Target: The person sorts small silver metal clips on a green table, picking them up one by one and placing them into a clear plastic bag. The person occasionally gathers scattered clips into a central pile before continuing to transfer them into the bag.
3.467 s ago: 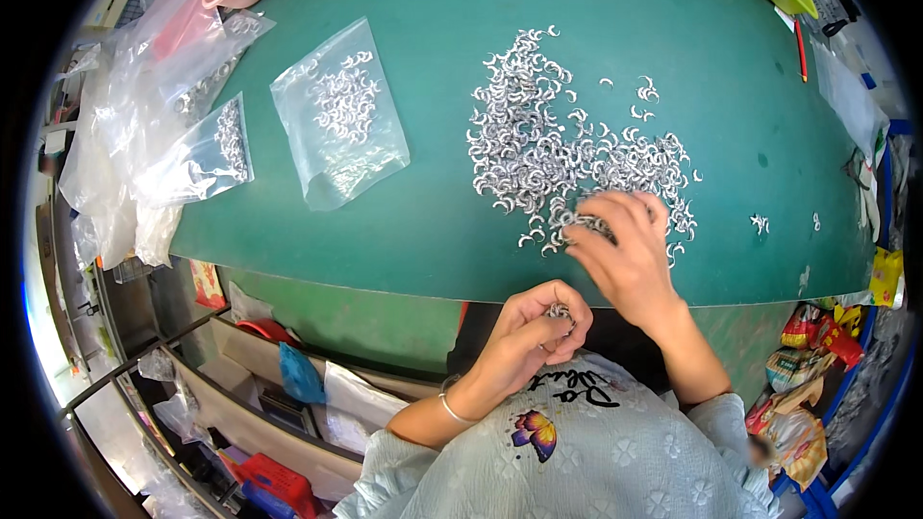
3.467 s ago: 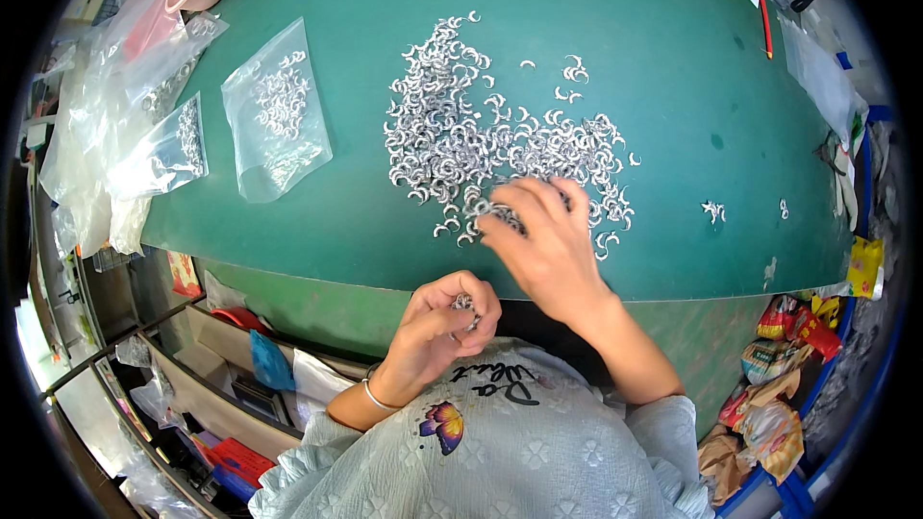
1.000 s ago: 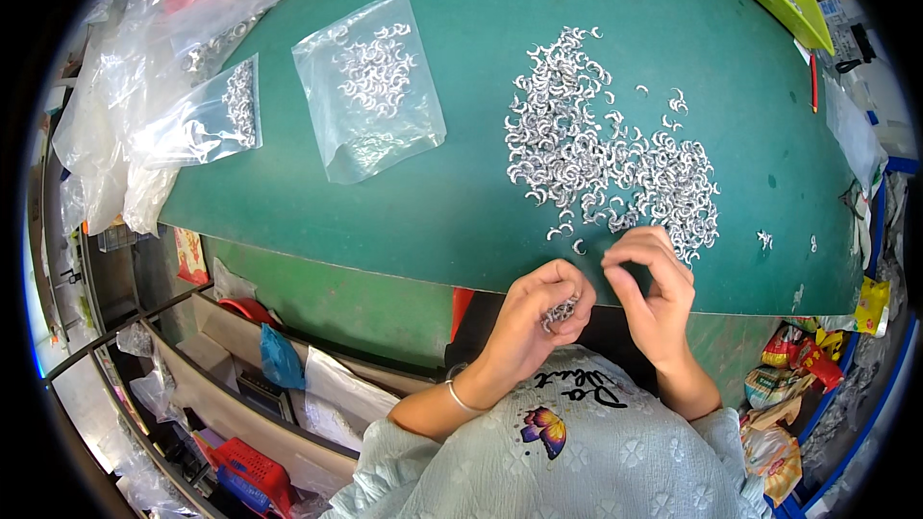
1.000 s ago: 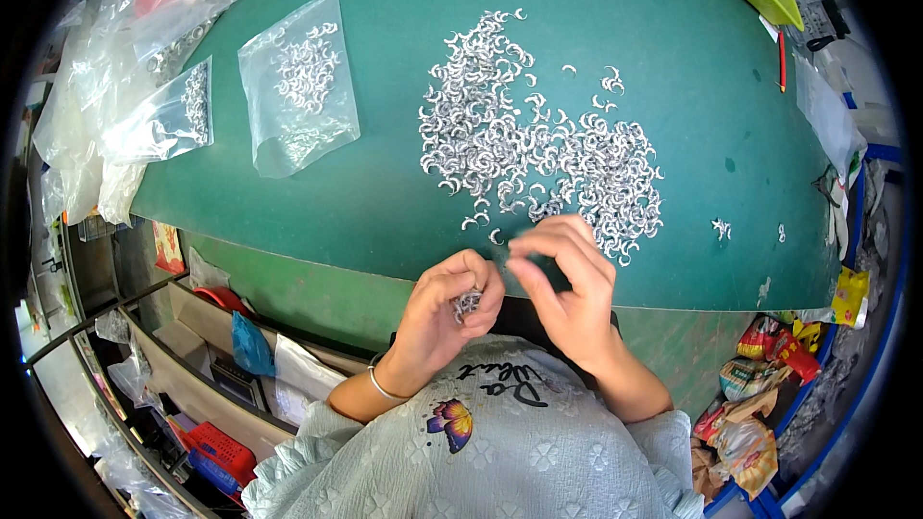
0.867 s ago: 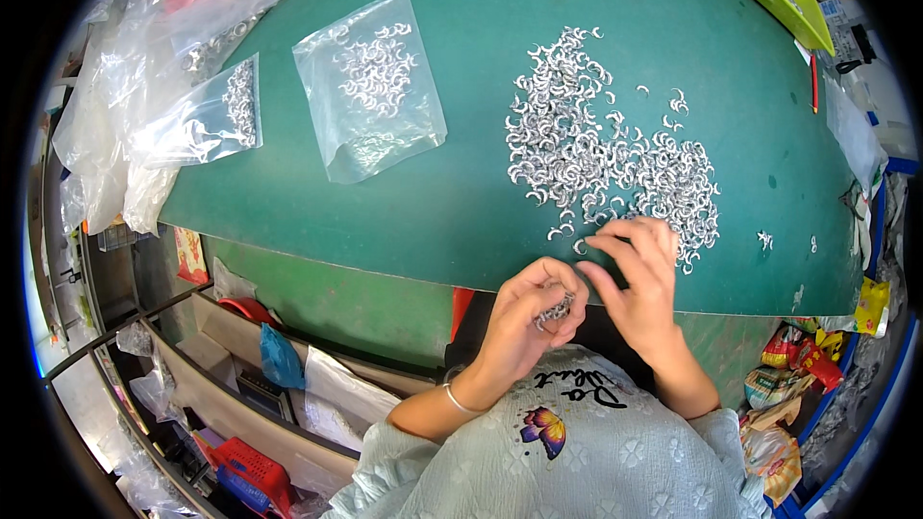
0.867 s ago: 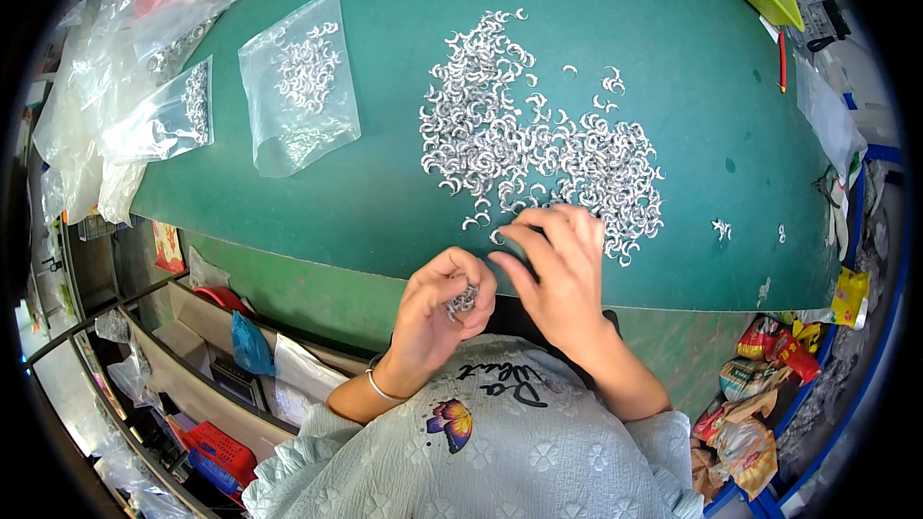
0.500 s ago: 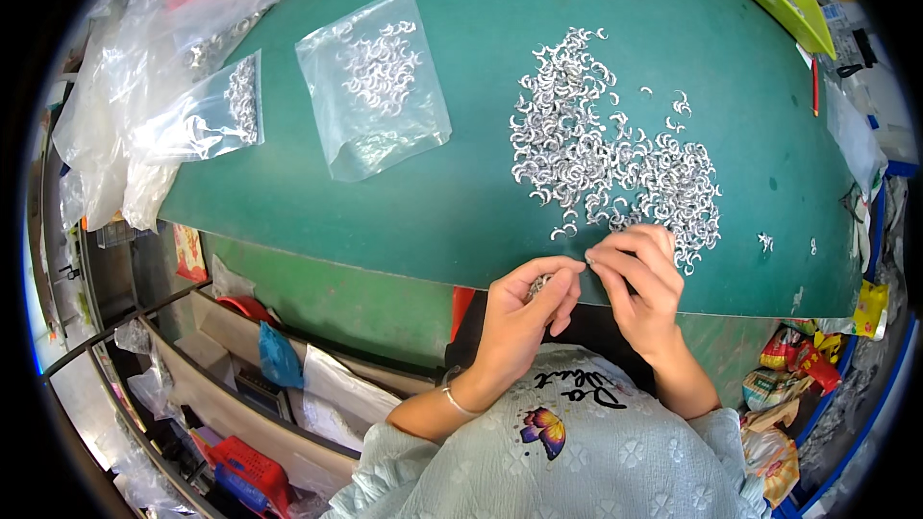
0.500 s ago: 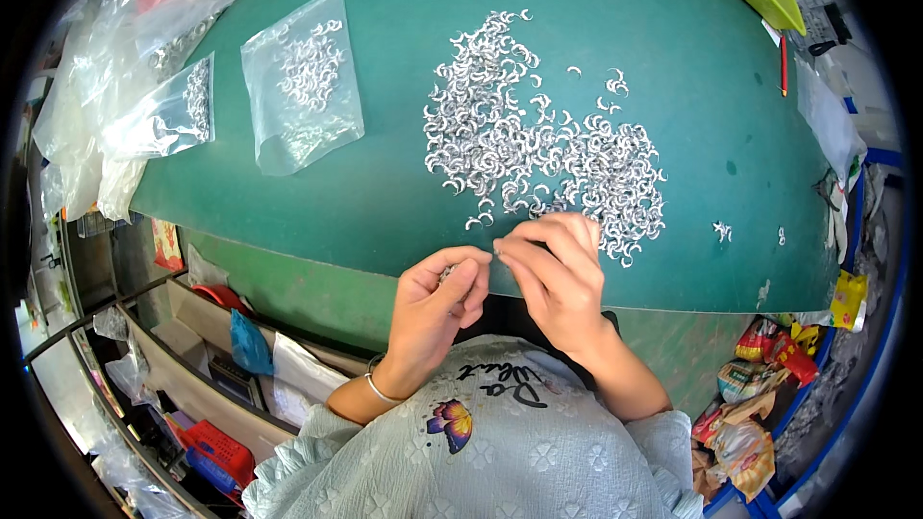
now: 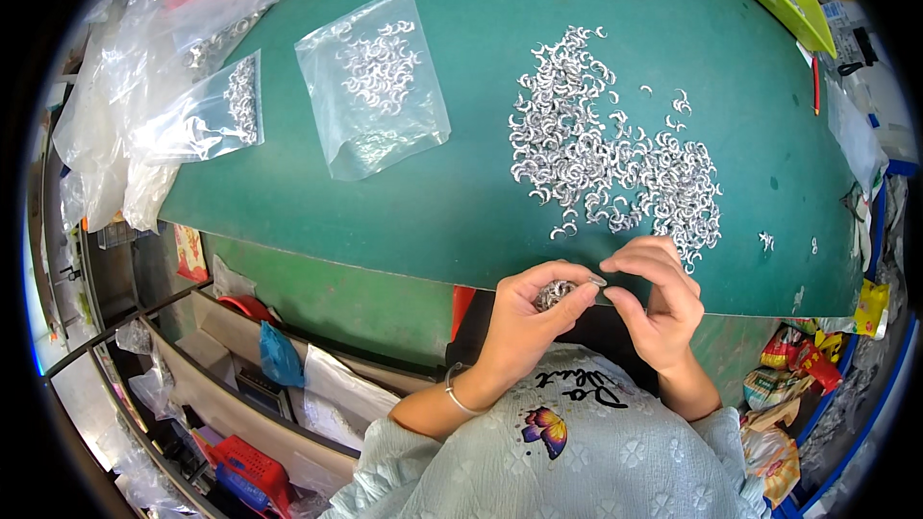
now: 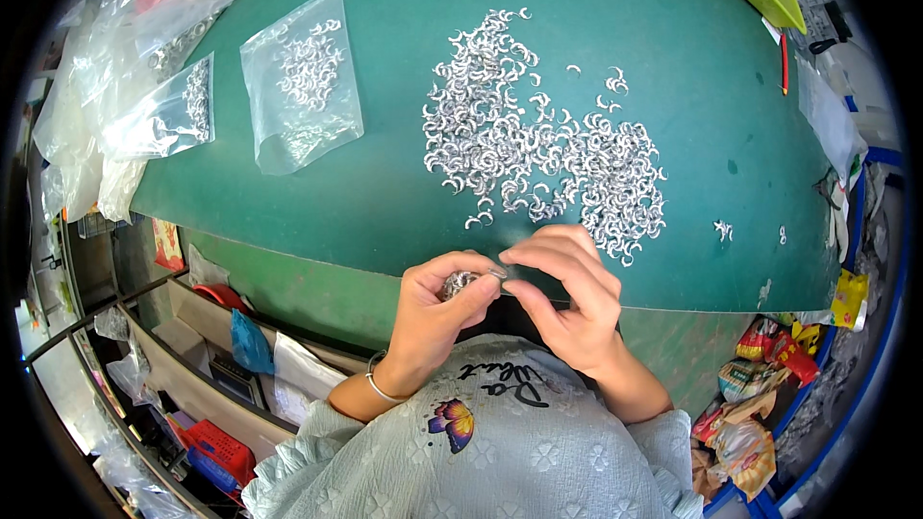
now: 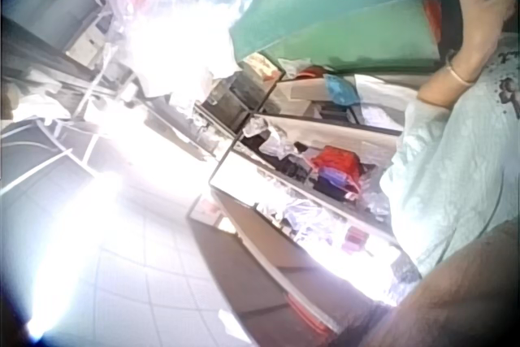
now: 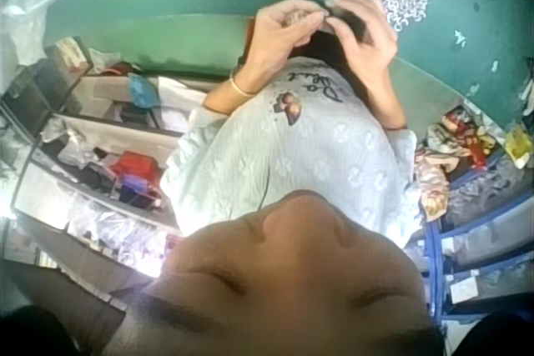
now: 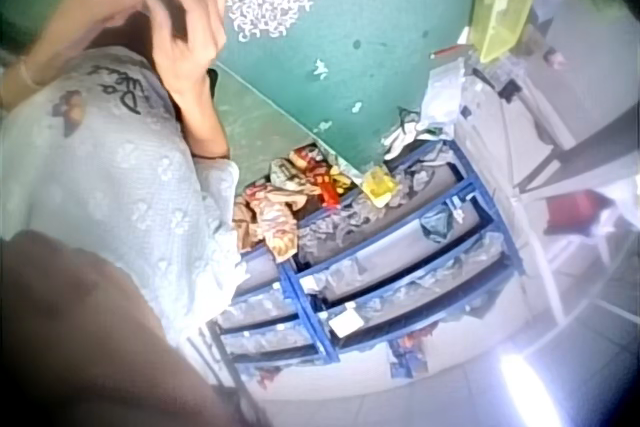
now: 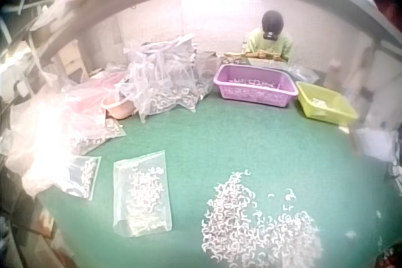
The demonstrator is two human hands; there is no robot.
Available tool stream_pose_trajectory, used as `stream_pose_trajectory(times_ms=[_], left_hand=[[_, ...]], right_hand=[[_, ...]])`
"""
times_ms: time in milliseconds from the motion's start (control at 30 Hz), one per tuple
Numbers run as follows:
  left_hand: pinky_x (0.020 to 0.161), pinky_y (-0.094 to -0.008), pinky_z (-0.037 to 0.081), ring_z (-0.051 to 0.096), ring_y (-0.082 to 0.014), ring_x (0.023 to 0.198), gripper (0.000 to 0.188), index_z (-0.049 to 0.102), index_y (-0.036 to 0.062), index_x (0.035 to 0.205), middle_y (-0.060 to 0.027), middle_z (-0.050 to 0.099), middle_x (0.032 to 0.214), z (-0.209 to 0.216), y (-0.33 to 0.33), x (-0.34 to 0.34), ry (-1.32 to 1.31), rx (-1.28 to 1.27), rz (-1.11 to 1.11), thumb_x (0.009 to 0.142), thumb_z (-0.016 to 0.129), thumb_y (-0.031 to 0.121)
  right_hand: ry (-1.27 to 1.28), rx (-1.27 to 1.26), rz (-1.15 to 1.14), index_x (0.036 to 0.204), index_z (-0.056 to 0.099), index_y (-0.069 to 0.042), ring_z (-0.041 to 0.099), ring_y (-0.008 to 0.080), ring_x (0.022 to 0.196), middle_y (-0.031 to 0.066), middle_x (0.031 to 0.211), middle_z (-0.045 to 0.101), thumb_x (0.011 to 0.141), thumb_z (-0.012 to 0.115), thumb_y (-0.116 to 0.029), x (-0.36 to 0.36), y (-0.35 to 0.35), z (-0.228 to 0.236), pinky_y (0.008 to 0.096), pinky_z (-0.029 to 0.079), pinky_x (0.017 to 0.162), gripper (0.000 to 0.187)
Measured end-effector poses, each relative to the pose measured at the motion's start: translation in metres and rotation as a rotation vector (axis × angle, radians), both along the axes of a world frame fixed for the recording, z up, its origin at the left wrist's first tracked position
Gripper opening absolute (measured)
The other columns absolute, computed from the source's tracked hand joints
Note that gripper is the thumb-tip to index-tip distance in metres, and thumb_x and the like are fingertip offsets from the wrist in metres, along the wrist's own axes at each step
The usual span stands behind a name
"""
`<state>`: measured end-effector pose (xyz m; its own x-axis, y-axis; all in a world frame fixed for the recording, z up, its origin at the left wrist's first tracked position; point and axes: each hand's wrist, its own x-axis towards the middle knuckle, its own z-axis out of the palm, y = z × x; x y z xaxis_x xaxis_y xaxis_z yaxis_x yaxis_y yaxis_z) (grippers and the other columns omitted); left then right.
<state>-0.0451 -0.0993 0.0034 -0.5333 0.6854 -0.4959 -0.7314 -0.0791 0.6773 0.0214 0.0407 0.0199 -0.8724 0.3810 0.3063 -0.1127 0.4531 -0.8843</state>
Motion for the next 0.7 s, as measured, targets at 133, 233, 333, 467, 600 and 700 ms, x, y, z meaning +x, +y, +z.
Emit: stream_pose_trajectory(times_ms=[133, 233, 333, 467, 600, 700], left_hand=[[0.056, -0.0156, 0.037, 0.048, -0.0010, 0.065, 0.008, 0.062, 0.0003, 0.089, 0.0014, 0.058, 0.077, 0.001, 0.001, 0.000, 0.202, -0.041, 0.007, 0.081, 0.061, 0.003], [0.057, -0.0156, 0.038, 0.048, -0.0009, 0.066, 0.007, 0.061, 0.0000, 0.087, 0.0012, 0.058, 0.077, 0.004, 0.002, 0.000, 0.278, -0.043, -0.003, 0.081, 0.060, 0.002], [0.054, -0.0154, 0.036, 0.047, -0.0012, 0.064, 0.006, 0.059, 0.0009, 0.087, 0.0003, 0.057, 0.076, 0.004, 0.000, -0.001, 0.161, -0.005, -0.044, 0.082, 0.059, 0.005], [0.048, -0.0158, 0.031, 0.041, -0.0019, 0.057, 0.006, 0.054, 0.0023, 0.087, -0.0015, 0.054, 0.073, 0.003, -0.001, -0.003, -0.139, 0.113, -0.079, 0.084, 0.056, 0.007], [0.044, -0.0169, 0.025, 0.036, -0.0035, 0.053, 0.004, 0.052, 0.0025, 0.085, -0.0053, 0.051, 0.071, -0.007, -0.002, -0.007, -0.409, 0.324, -0.093, 0.082, 0.052, 0.004], [0.043, -0.0176, 0.023, 0.035, -0.0045, 0.052, 0.005, 0.051, 0.0015, 0.084, -0.0075, 0.050, 0.071, -0.014, -0.003, -0.005, -0.520, 0.466, -0.115, 0.080, 0.048, 0.001]], right_hand=[[-0.045, -0.009, 0.040, 0.081, 0.063, 0.001, 0.055, 0.0244, 0.077, 0.0093, 0.081, 0.062, 0.064, 0.069, 0.002, 0.001, 0.003, 0.000, 0.0333, 0.043, 0.069, 0.018], [-0.049, -0.013, 0.058, 0.081, 0.063, 0.000, 0.054, 0.0236, 0.076, 0.0088, 0.079, 0.061, 0.064, 0.070, 0.002, 0.003, 0.004, -0.002, 0.0327, 0.042, 0.069, 0.018], [-0.087, -0.044, 0.075, 0.079, 0.062, 0.000, 0.054, 0.0230, 0.074, 0.0085, 0.077, 0.060, 0.064, 0.070, 0.002, 0.002, 0.003, 0.001, 0.0320, 0.042, 0.068, 0.016], [-0.134, -0.112, 0.083, 0.076, 0.061, -0.001, 0.053, 0.0230, 0.074, 0.0085, 0.075, 0.059, 0.064, 0.070, 0.002, 0.003, 0.001, 0.001, 0.0318, 0.042, 0.068, 0.015], [-0.123, -0.099, 0.127, 0.077, 0.061, -0.001, 0.053, 0.0235, 0.073, 0.0085, 0.075, 0.059, 0.065, 0.069, 0.002, 0.002, 0.005, 0.002, 0.0320, 0.042, 0.068, 0.015], [-0.141, 0.065, -0.015, 0.078, 0.062, -0.001, 0.053, 0.0240, 0.075, 0.0091, 0.077, 0.058, 0.065, 0.068, 0.001, -0.006, 0.007, -0.002, 0.0315, 0.042, 0.067, 0.015]])
